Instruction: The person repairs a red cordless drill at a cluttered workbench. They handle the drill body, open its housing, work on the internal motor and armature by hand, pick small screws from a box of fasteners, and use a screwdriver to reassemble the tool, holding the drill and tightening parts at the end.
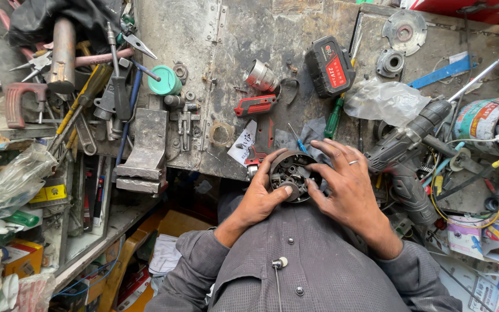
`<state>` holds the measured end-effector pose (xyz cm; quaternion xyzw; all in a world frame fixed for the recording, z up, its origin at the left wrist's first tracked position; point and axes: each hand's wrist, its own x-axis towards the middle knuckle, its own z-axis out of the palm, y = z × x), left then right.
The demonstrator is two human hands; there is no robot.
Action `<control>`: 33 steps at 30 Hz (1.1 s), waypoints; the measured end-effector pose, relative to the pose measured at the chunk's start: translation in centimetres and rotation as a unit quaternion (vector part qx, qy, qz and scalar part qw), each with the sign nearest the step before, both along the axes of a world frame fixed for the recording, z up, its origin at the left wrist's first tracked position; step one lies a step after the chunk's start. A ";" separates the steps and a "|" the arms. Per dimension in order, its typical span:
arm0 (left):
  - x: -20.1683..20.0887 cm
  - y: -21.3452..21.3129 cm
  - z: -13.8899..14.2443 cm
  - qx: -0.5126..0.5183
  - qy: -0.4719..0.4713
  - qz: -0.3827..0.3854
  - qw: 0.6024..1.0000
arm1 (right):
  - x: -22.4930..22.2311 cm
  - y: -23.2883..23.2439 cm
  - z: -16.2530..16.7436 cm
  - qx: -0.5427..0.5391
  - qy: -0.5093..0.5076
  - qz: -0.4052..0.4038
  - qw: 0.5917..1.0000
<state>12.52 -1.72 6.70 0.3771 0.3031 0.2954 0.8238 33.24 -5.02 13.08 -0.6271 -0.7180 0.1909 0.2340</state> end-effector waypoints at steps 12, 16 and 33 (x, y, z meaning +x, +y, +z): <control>0.0 -0.1 -0.1 -0.021 -0.016 -0.027 0.999 | -0.8 0.4 -1.7 0.066 0.128 0.017 0.989; -0.1 -0.1 -0.1 -0.028 -0.017 -0.015 0.999 | -0.2 0.0 -1.0 0.046 0.113 0.006 0.993; 0.0 0.1 -0.1 0.014 0.016 -0.001 1.000 | 1.0 -1.6 -0.9 0.039 -0.108 0.037 0.993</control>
